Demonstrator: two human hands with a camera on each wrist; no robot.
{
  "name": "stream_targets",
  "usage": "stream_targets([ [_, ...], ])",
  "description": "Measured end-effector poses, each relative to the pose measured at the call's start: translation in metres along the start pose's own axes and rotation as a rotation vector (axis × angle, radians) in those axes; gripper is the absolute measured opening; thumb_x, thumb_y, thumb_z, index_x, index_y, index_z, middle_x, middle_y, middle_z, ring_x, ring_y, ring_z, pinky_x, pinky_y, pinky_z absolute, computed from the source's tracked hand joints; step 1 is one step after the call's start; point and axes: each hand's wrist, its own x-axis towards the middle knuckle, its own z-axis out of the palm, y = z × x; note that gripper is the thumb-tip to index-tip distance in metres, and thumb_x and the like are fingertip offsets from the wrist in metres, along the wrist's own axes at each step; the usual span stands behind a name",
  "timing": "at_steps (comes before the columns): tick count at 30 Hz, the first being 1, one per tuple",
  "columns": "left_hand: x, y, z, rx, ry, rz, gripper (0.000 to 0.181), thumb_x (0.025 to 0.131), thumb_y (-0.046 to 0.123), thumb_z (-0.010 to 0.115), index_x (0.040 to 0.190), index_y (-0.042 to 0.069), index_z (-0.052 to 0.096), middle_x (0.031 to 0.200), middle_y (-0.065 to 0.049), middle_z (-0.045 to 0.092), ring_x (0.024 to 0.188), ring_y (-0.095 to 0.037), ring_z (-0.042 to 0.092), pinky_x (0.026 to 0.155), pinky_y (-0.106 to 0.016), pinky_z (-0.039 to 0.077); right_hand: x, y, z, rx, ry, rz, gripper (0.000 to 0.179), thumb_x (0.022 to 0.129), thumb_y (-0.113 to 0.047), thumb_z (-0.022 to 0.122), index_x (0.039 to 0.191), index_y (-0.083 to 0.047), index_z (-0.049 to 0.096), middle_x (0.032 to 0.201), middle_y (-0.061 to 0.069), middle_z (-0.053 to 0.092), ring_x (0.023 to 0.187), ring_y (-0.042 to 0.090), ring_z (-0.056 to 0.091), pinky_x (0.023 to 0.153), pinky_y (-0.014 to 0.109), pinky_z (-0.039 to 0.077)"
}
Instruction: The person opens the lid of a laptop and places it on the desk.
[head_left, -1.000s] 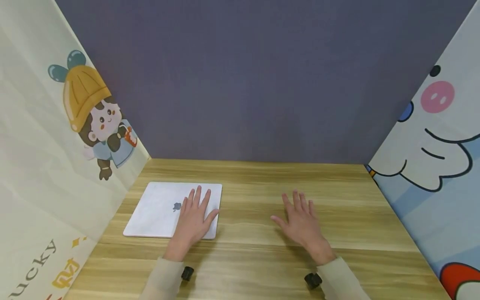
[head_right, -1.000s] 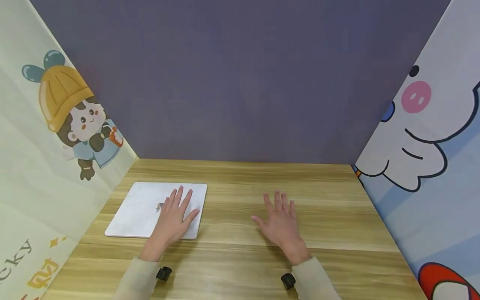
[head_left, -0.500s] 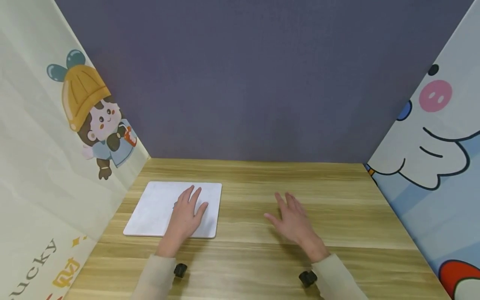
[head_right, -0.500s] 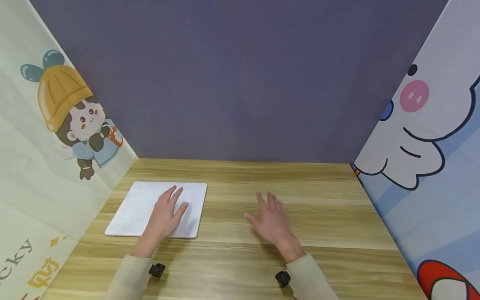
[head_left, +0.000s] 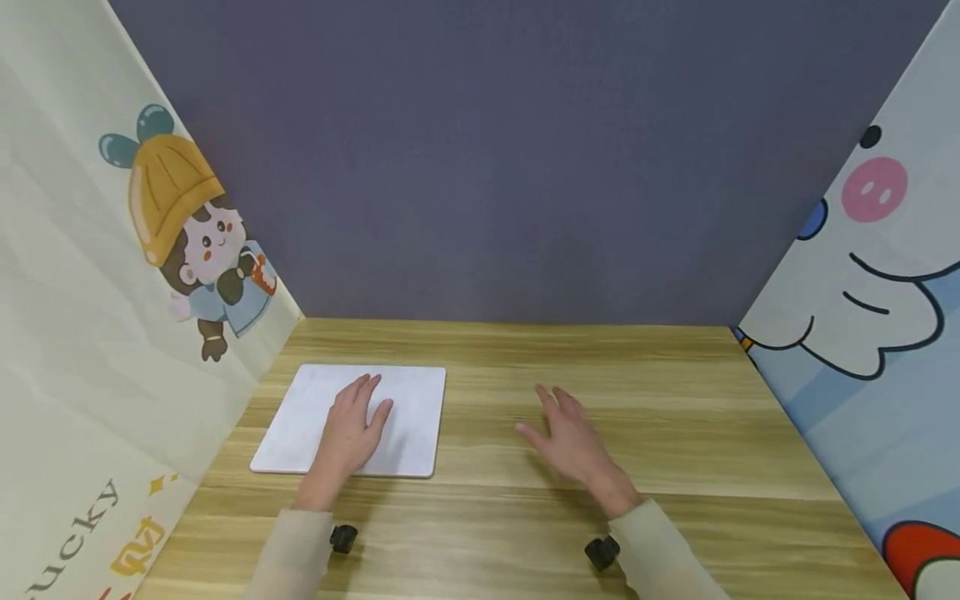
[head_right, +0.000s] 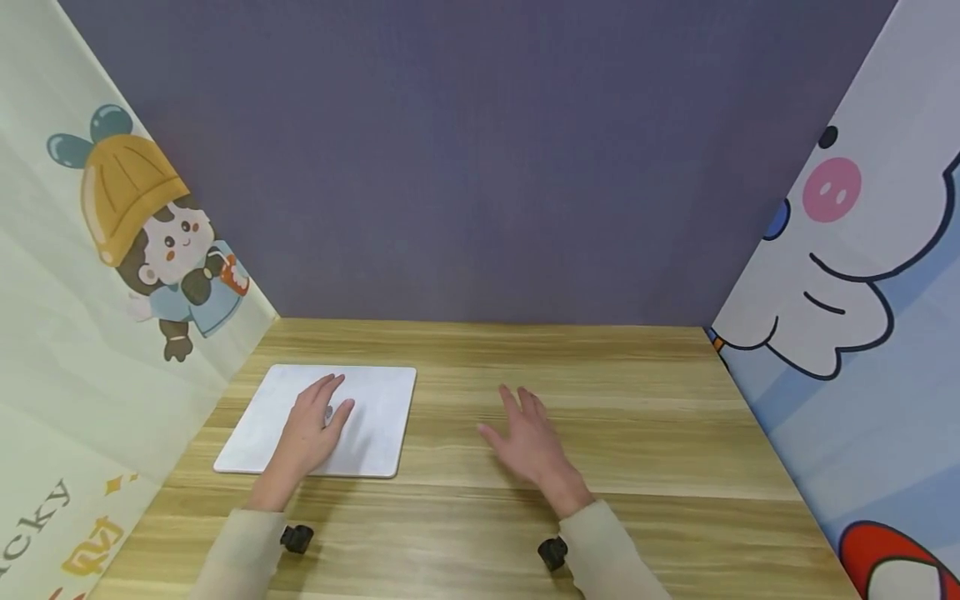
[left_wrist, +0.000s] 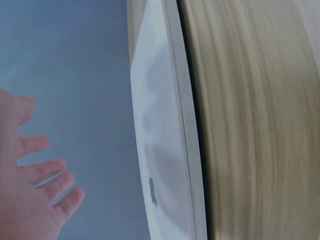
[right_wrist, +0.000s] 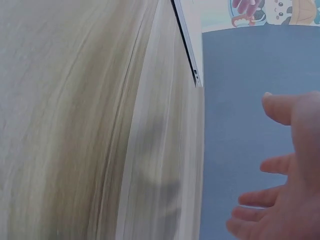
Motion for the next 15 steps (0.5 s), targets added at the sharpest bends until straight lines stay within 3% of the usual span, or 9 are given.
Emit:
stream_targets([
  [9,-0.002,-0.021,-0.006,0.0,0.025,-0.009,0.046,0.104,0.024,0.055,0.138,-0.006,0.053,0.14,-0.032,0.05,0.131,-0.052,0.043,0.109,-0.064,0.033,0.007,-0.011,0.006,0.121,-0.044,-0.006,0.08,0.1,-0.051,0.06,0.159,-0.005,0.031,0.159,0.03,0.03,0.147,0.047,0.028,0.117,0.063,0.026],
  [15,-0.002,-0.033,-0.013,-0.025,-0.025,-0.076,0.047,0.106,0.027,0.052,0.14,-0.006,0.051,0.144,-0.032,0.046,0.135,-0.052,0.039,0.111,-0.064,0.03,0.011,-0.023,0.011,0.145,-0.063,-0.008,0.08,0.099,-0.053,0.059,0.159,-0.007,0.032,0.16,0.025,0.033,0.147,0.043,0.031,0.118,0.06,0.027],
])
